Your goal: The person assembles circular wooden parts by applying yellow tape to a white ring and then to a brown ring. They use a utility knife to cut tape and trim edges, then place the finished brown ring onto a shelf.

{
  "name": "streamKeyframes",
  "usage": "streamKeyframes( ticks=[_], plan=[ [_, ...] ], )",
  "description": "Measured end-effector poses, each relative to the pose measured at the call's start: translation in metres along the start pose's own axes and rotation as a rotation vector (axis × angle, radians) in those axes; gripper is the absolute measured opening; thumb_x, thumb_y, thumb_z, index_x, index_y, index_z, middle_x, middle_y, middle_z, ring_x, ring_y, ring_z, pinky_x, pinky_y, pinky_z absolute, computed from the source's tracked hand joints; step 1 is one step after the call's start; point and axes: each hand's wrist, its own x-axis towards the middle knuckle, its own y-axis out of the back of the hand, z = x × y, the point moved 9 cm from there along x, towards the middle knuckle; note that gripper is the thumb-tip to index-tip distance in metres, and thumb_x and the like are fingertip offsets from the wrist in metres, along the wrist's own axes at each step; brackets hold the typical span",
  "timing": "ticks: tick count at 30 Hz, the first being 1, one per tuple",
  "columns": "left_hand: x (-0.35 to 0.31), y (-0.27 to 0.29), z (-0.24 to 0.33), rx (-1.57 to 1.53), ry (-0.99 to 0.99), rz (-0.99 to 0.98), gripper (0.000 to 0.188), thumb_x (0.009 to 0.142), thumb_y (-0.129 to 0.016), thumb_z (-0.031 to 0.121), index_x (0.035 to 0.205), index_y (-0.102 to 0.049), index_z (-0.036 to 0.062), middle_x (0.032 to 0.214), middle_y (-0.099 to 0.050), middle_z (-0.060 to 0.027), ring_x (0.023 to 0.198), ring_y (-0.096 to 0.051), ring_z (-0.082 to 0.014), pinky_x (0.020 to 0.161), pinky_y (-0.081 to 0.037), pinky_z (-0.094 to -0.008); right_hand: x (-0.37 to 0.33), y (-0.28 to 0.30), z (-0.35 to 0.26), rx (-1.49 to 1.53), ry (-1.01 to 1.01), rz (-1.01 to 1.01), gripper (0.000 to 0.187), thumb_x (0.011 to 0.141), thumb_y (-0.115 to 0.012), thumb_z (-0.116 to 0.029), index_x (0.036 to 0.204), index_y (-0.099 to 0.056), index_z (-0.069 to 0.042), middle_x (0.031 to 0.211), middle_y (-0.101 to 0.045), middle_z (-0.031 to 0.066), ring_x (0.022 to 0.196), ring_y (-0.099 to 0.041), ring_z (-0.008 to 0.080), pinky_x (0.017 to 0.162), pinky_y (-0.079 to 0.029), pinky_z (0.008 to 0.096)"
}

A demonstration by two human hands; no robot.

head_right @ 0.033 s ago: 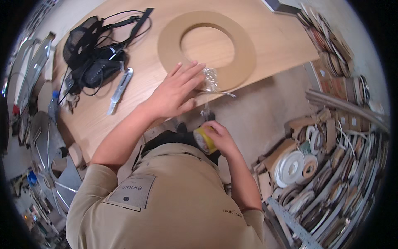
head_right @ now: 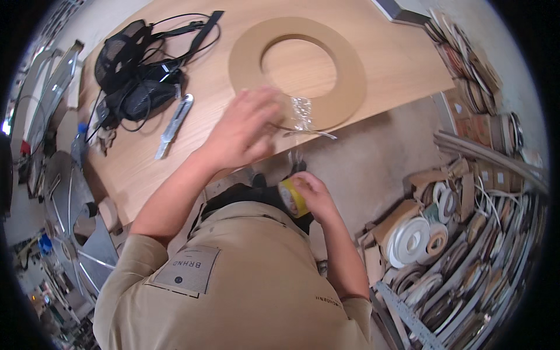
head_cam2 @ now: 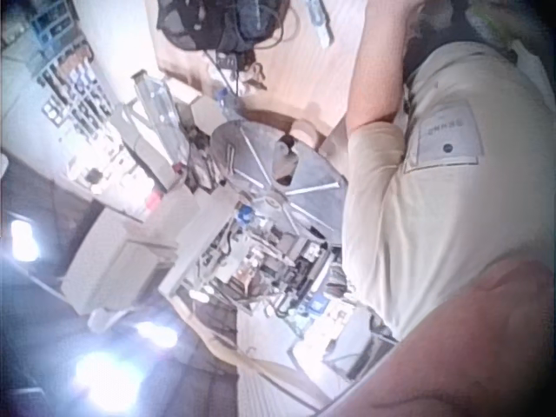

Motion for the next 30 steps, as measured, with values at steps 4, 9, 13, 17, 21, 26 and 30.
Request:
streamKeyframes(
  ticks=[4, 9, 13, 17, 21, 26, 30],
  plan=[
    [-0.094, 0.082, -0.063, 0.364, 0.465, 0.355, 0.044, 0.082, -0.071, 0.016, 0.123, -0.063, 0.0008, 0.123, -0.060, -0.0215, 0.117, -0.056, -0.0403, 0.102, -0.046, -0.0498, -0.002, -0.002, -0.001, 0.141, -0.005, 0.098, 0.027, 0.109, -0.054, -0.024, 0.122, -0.065, -0.003, 0.096, -0.069, 0.0070, 0.071, -0.065, 0.0128, 0.060, -0.055, 0.0286],
    [-0.165, 0.101, -0.113, 0.561, 0.835, 0.149, 0.048, 0.087, -0.076, 0.029, 0.123, -0.064, -0.0006, 0.111, -0.064, -0.0199, 0.108, -0.060, -0.0399, 0.093, -0.049, -0.0476, -0.007, -0.015, -0.007, 0.148, -0.052, 0.081, 0.029, 0.110, -0.050, -0.023, 0.123, -0.063, -0.001, 0.087, -0.068, 0.0074, 0.064, -0.065, 0.0134, 0.059, -0.055, 0.0291],
    [-0.136, 0.096, -0.106, 0.551, 0.820, 0.070, 0.043, 0.087, -0.077, 0.031, 0.115, -0.068, -0.0003, 0.104, -0.067, -0.0183, 0.102, -0.064, -0.0375, 0.089, -0.052, -0.0463, -0.003, -0.009, -0.003, 0.127, 0.005, 0.060, 0.030, 0.110, -0.051, -0.025, 0.122, -0.066, 0.000, 0.094, -0.070, 0.0071, 0.069, -0.065, 0.0130, 0.059, -0.056, 0.0294],
    [-0.093, 0.082, -0.126, 0.605, 0.735, -0.125, 0.034, 0.087, -0.076, 0.029, 0.107, -0.070, 0.0020, 0.102, -0.069, -0.0174, 0.098, -0.066, -0.0370, 0.088, -0.053, -0.0463, -0.001, -0.004, -0.007, 0.053, 0.063, 0.029, 0.030, 0.110, -0.051, -0.025, 0.122, -0.066, -0.001, 0.093, -0.070, 0.0074, 0.069, -0.066, 0.0132, 0.059, -0.056, 0.0297],
    [-0.074, 0.069, -0.155, 0.487, 0.946, -0.396, 0.034, 0.079, -0.077, 0.028, 0.098, -0.070, 0.0003, 0.102, -0.073, -0.0222, 0.097, -0.070, -0.0404, 0.084, -0.056, -0.0496, 0.000, -0.005, -0.007, 0.101, 0.018, 0.059, 0.031, 0.110, -0.052, -0.026, 0.122, -0.066, -0.002, 0.092, -0.069, 0.0074, 0.068, -0.065, 0.0134, 0.058, -0.056, 0.0297],
    [-0.072, 0.085, -0.135, 0.226, 0.798, -0.169, 0.021, 0.079, -0.077, 0.016, 0.090, -0.071, -0.0005, 0.080, -0.070, -0.0157, 0.075, -0.069, -0.0260, 0.069, -0.053, -0.0391, -0.002, -0.011, -0.009, 0.126, -0.013, 0.062, 0.032, 0.110, -0.052, -0.028, 0.122, -0.066, -0.001, 0.091, -0.068, 0.0089, 0.070, -0.065, 0.0136, 0.057, -0.055, 0.0295],
    [-0.045, 0.096, -0.052, -0.572, 0.629, 0.144, 0.010, 0.094, -0.077, 0.009, 0.097, -0.074, 0.0002, 0.077, -0.070, -0.0026, 0.066, -0.063, -0.0071, 0.060, -0.052, -0.0227, -0.004, -0.011, -0.009, 0.144, 0.020, 0.092, 0.033, 0.109, -0.053, -0.029, 0.121, -0.067, -0.001, 0.089, -0.068, 0.0099, 0.068, -0.065, 0.0144, 0.055, -0.055, 0.0304]
  ],
)
